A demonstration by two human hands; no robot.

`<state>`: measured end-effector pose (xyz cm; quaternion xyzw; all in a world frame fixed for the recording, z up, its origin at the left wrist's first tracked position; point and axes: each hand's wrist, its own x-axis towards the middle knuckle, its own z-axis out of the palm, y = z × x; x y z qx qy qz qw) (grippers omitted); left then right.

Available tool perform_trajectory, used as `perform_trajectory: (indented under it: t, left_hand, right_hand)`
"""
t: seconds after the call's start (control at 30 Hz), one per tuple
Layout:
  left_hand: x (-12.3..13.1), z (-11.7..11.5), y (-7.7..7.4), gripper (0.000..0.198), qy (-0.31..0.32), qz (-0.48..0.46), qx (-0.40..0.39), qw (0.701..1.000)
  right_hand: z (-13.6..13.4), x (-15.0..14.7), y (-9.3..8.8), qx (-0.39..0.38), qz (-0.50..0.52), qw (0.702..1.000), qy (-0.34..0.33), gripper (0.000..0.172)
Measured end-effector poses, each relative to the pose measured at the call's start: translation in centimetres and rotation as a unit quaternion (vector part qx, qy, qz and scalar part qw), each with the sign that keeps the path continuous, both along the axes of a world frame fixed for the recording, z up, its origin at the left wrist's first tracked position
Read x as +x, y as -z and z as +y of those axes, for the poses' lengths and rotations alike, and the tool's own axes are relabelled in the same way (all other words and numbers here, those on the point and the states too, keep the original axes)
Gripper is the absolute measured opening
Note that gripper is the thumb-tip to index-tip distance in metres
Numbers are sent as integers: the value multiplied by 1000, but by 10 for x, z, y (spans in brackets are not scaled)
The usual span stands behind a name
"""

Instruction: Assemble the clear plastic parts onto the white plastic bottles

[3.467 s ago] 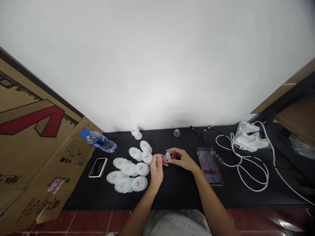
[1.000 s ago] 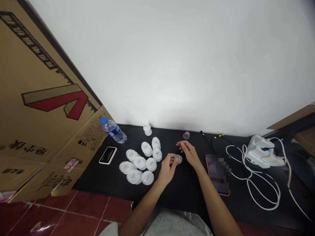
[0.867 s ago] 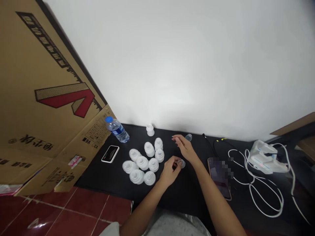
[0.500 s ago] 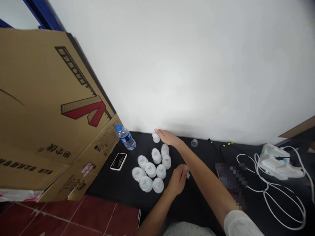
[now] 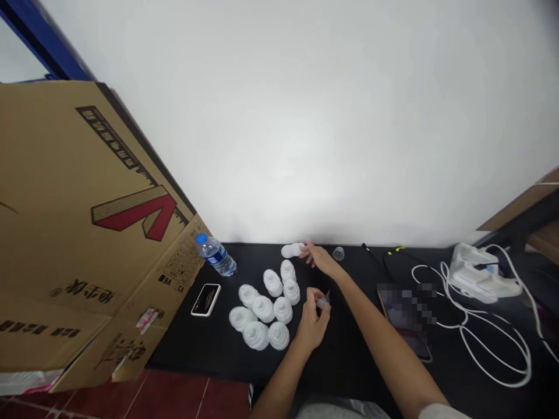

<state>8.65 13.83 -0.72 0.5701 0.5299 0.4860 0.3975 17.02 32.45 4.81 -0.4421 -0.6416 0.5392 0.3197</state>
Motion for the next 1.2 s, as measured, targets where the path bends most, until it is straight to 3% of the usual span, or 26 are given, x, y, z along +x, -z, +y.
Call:
perform_trajectory:
  t: [0.17,0.27,0.37,0.53,0.77,0.93,1.07,1.2]
  left_hand:
    - [7,8,1,34,-40,-91,10,995]
    - [8,8,3,43,-59,-97,13,993]
    - [6,7,4,41,-61,-92,24,994]
    - [2,5,7,43,-65,-83,47,993]
    - [-1,4,15,50,-112,-28,56,992]
    - [-1,1,9,44,-168,52,113,978]
    - [1,0,-2,36,-155,91,181,967]
    - [2,0,-7,34,-113,101,201,968]
  right_hand:
    - [-49,65,29,67,93,977,178,74]
    - [-75,86,31,122,73,964,225,52]
    - [-87,95,28,137,67,958,241,46]
    - [-86,102,26,146,74,966,200,50]
    - [-96,87,29,61,94,992,51,50]
    - [-104,79,31,4,112,994,-3,49]
    - [-105,81,28,38,105,993,-30,46]
    - [-110,82,20,109,42,993,-29,41]
